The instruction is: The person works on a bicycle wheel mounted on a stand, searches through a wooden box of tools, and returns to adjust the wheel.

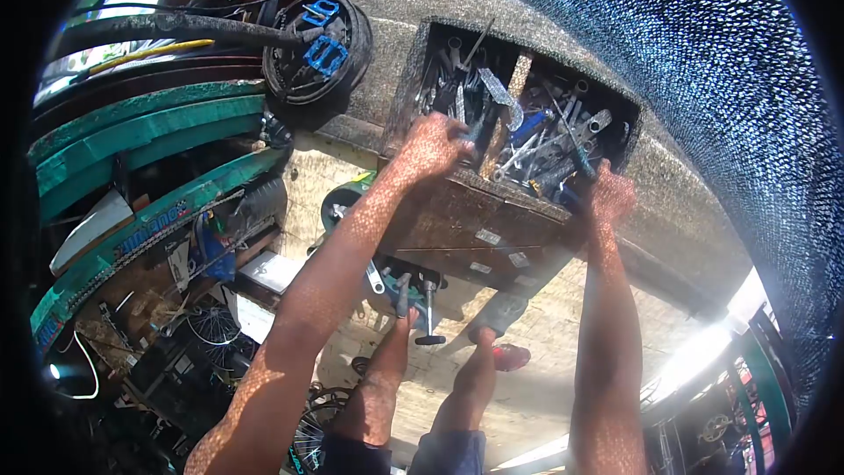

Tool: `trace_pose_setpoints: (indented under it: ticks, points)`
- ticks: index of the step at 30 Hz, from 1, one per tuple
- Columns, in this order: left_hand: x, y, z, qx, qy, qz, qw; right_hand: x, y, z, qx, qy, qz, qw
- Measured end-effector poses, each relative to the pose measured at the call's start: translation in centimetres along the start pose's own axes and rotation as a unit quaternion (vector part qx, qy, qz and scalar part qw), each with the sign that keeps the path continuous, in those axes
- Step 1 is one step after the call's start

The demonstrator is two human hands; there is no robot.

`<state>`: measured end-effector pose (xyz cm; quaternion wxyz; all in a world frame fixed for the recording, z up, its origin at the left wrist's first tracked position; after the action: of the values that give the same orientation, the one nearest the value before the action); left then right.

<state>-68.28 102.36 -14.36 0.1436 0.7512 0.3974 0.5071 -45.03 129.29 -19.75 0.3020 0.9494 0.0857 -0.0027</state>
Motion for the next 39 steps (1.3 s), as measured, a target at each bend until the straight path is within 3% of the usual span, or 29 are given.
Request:
trace_pose_setpoints:
  ticks: [5, 7, 8, 9, 11, 15, 21, 25, 28, 30, 31, 37, 38, 39]
  points:
    - [-1.3, -1.3, 0.0, 0.005, 0.068, 0.066, 0.995, -0.4, 0.8, -0.4, 0.001, -0.022, 0.006, 1.000]
    - [-3.2, -1.7, -0.7, -0.003, -0.097, 0.011, 0.995, -0.5, 0.8, -0.5, 0.001, -0.028, 0.009, 1.000]
    - [-4.1, -2.0, -0.7, -0.004, -0.097, 0.012, 0.995, -0.6, 0.8, -0.5, 0.002, -0.031, 0.010, 0.999]
    - [-4.7, -2.3, 0.8, -0.118, -0.275, 0.024, 0.954, -0.6, 0.8, -0.6, 0.002, -0.035, 0.011, 0.999]
    - [-4.6, -1.7, 1.7, -0.223, -0.443, 0.032, 0.868, -0.7, 0.9, -0.6, -0.001, -0.039, 0.012, 0.999]
    - [-1.3, -0.1, 0.7, -0.165, -0.378, -0.099, 0.906, -0.9, 1.3, -0.9, -0.005, -0.041, 0.009, 0.999]
    - [0.8, 0.6, 0.7, -0.174, -0.315, -0.122, 0.925, 0.0, 0.4, -0.1, 0.028, -0.018, 0.010, 0.999]
    - [-0.6, 1.8, 0.5, -0.145, -0.364, -0.071, 0.917, -0.4, 0.4, -0.4, 0.014, -0.031, 0.025, 0.999]
    - [1.7, 5.5, -3.1, -0.222, -0.361, -0.116, 0.898, -0.8, 0.8, -0.9, 0.005, -0.048, 0.032, 0.998]
    - [2.2, 7.6, -5.1, -0.174, -0.309, -0.061, 0.933, -0.9, 1.2, -1.0, -0.005, -0.067, 0.036, 0.997]
    - [2.3, 7.6, -5.1, -0.176, -0.309, -0.062, 0.933, -0.7, 1.3, -1.0, -0.006, -0.067, 0.037, 0.997]
    - [2.9, 4.1, -2.8, -0.066, 0.015, -0.103, 0.992, -0.7, 1.0, -0.7, -0.023, -0.075, 0.013, 0.997]
    - [2.5, 3.0, -1.6, -0.061, 0.020, -0.108, 0.992, -0.6, 1.0, -0.6, -0.020, -0.069, 0.013, 0.997]
    - [2.5, 2.2, -1.4, 0.021, -0.015, -0.074, 0.997, -0.6, 0.8, -0.4, -0.019, -0.061, 0.011, 0.998]
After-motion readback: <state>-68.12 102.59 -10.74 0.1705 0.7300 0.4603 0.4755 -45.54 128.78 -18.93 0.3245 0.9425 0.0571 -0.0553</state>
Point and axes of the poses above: each hand's wrist, its own y-axis away from the middle knuckle, its own z-axis out of the palm, x = y × z, the point moved 6 cm from there along -y, towards the middle knuckle, and after that the axes turned 14 degrees about -x, right-handed, at the moved point
